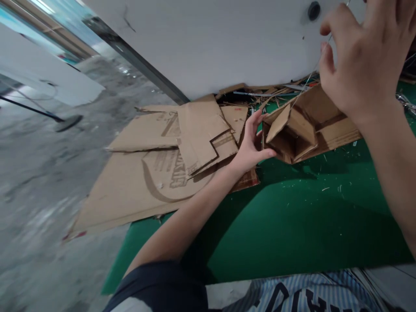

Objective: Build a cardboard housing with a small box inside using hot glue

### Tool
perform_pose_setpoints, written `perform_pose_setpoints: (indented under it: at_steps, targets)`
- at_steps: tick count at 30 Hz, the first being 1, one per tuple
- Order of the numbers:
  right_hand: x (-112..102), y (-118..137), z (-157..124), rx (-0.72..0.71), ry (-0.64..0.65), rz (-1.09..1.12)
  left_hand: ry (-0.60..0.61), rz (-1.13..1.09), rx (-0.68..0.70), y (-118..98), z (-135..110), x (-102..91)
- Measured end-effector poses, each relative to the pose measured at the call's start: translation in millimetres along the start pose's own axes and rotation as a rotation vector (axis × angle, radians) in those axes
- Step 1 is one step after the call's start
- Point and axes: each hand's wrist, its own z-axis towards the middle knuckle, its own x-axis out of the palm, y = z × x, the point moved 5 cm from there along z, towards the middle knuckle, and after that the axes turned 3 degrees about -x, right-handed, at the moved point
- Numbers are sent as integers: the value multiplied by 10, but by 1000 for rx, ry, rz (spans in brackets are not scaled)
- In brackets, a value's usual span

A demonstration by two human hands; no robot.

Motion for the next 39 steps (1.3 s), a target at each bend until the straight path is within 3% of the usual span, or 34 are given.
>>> perform_pose_setpoints:
  at_steps: [3, 5, 7, 10, 16, 19, 24, 33, 36, 39]
  targets:
    - [-51, 169, 158, 29, 202, 15, -61, -44, -3, 61, -11, 47]
    - [-84, 296, 267, -44, 275, 50, -110, -79, -10, 131, -13, 50]
    - [-89, 362, 341, -73, 291, 92, -102, -97, -15, 197, -17, 16]
    - [-18, 368, 343, -91, 277, 97, 15, -58, -52, 258, -36, -135]
    - [42, 426, 104, -333, 186, 85, 258, 226, -123, 236, -62, -479]
    - [-117, 532, 10, -376, 153, 118, 281, 290, -146, 277, -75, -511]
    - [-293, 666, -74, -393, 309, 119, 218, 421, -157, 413, -111, -425]
    - [-209, 321, -175, -224, 311, 212, 43, 656, -319, 345, -11, 55]
    - [-149, 172, -210, -203, 362, 269, 47, 626, -342, 328, -34, 46]
    - [-185, -53, -228, -100, 192, 409, 17, 454, -236, 235, -18, -142]
